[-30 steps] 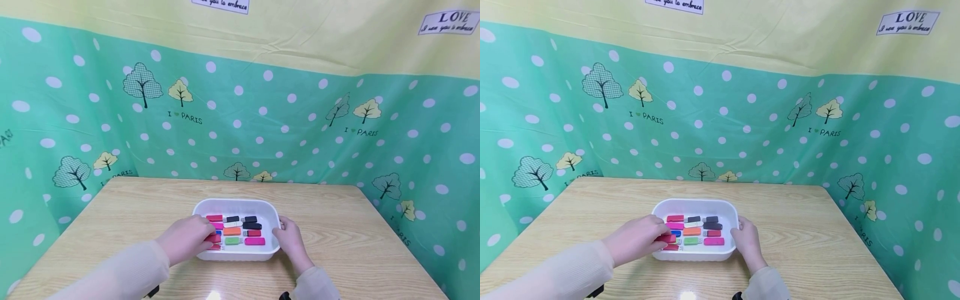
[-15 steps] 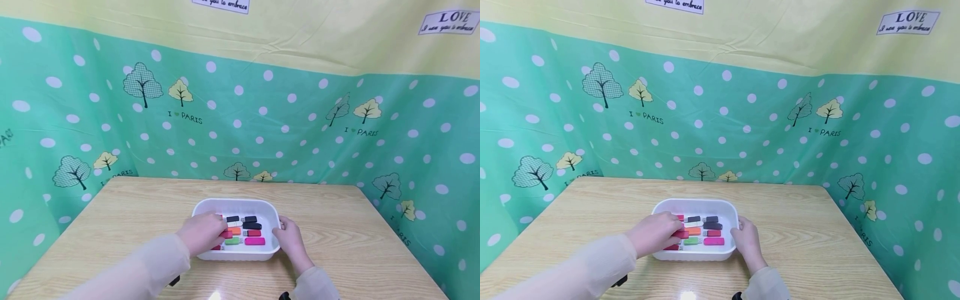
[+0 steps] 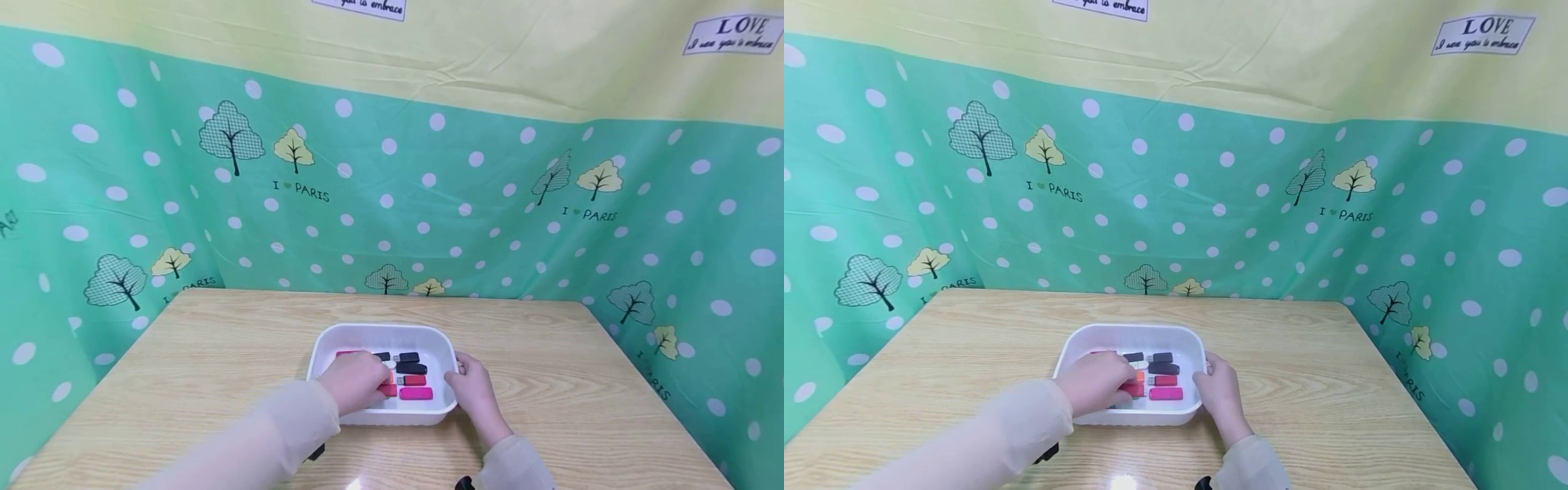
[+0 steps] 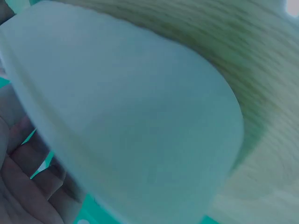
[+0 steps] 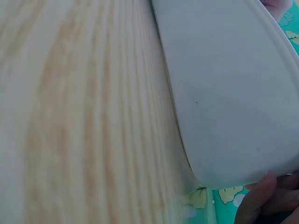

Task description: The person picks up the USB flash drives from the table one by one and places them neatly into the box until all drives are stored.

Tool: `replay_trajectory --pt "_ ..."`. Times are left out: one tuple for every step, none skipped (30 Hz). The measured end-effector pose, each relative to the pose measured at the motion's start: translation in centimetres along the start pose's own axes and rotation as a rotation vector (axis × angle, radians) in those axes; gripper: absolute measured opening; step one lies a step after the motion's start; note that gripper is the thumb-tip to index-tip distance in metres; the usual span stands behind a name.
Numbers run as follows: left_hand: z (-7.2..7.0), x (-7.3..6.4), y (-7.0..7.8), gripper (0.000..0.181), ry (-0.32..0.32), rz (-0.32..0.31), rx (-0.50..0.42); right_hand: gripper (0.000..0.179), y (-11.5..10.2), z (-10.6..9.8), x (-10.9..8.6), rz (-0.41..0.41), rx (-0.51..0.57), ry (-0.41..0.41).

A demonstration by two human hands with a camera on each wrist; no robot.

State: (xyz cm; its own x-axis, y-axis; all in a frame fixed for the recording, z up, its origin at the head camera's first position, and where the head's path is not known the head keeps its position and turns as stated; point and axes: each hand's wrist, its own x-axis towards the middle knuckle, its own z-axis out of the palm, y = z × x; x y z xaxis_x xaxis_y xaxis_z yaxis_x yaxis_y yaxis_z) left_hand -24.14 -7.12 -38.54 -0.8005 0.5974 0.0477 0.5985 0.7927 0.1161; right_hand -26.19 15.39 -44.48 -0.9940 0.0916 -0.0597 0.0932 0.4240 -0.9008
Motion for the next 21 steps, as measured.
replay_trajectory --pt "0.2 0.2 0.1 0.023 -0.002 0.003 0.001 0.052 0.0 0.0 0.0 -0.002 0.0 0.002" --pt "0.5 0.3 0.2 0.022 -0.009 0.006 0.003 0.052 0.0 0.0 0.0 -0.003 0.001 0.002" --pt "0.7 0.4 0.3 0.021 -0.016 0.007 0.008 0.052 0.0 0.0 0.0 -0.004 0.002 0.003" --pt "0.9 0.6 0.4 0.021 -0.021 0.006 0.012 0.052 0.0 0.1 0.0 -0.004 0.004 0.004" --pt "1.1 0.7 0.5 0.019 -0.031 0.001 0.011 0.052 0.0 0.1 0.0 -0.003 0.004 0.004" --pt "1.2 0.8 0.5 0.016 -0.04 -0.005 0.008 0.052 0.0 0.1 0.0 -0.003 0.005 0.004" --pt "1.3 0.9 0.6 0.014 -0.048 -0.008 0.006 0.052 0.0 0.1 -0.1 -0.002 0.006 0.004" --pt "1.3 1.0 0.7 0.011 -0.057 -0.013 0.003 0.052 0.0 0.1 -0.1 -0.007 0.003 0.002" --pt "1.3 1.1 0.8 0.01 -0.067 -0.019 -0.004 0.052 0.0 0.1 -0.1 -0.006 0.003 0.003" --pt "1.4 1.2 0.8 0.008 -0.08 -0.027 -0.017 0.052 0.0 0.1 -0.1 -0.005 0.003 0.004" --pt "1.4 1.2 0.8 0.007 -0.092 -0.033 -0.029 0.052 0.0 0.1 -0.1 -0.004 0.003 0.005" --pt "1.4 1.3 0.8 0.006 -0.104 -0.039 -0.039 0.052 0.0 0.1 0.0 -0.003 0.001 0.005" --pt "1.4 1.3 0.9 0.005 -0.114 -0.042 -0.048 0.052 0.0 0.1 0.0 -0.003 0.0 0.005" --pt "1.4 1.4 0.9 0.005 -0.124 -0.047 -0.062 0.052 0.0 0.1 0.0 -0.003 -0.001 0.004" --pt "1.5 1.5 0.9 0.006 -0.13 -0.05 -0.075 0.053 0.0 0.1 0.0 0.005 0.002 0.006" --pt "1.6 1.5 0.9 0.006 -0.132 -0.05 -0.079 0.053 0.0 0.1 0.0 0.006 0.0 0.006" --pt "1.6 1.6 0.9 0.007 -0.133 -0.05 -0.081 0.053 -0.1 0.1 0.0 0.007 0.001 0.005" --pt "1.7 1.6 0.9 0.008 -0.135 -0.05 -0.085 0.053 -0.1 0.0 0.0 0.007 0.001 0.004" --pt "1.7 1.7 0.9 0.008 -0.137 -0.05 -0.089 0.053 -0.1 0.0 -0.1 0.008 0.001 0.005" --pt "1.7 1.7 0.9 0.008 -0.14 -0.053 -0.094 0.053 -0.1 0.0 -0.1 0.009 0.001 0.005" --pt "1.8 1.8 0.9 0.007 -0.144 -0.056 -0.097 0.053 -0.1 0.0 -0.1 0.011 0.002 0.005"
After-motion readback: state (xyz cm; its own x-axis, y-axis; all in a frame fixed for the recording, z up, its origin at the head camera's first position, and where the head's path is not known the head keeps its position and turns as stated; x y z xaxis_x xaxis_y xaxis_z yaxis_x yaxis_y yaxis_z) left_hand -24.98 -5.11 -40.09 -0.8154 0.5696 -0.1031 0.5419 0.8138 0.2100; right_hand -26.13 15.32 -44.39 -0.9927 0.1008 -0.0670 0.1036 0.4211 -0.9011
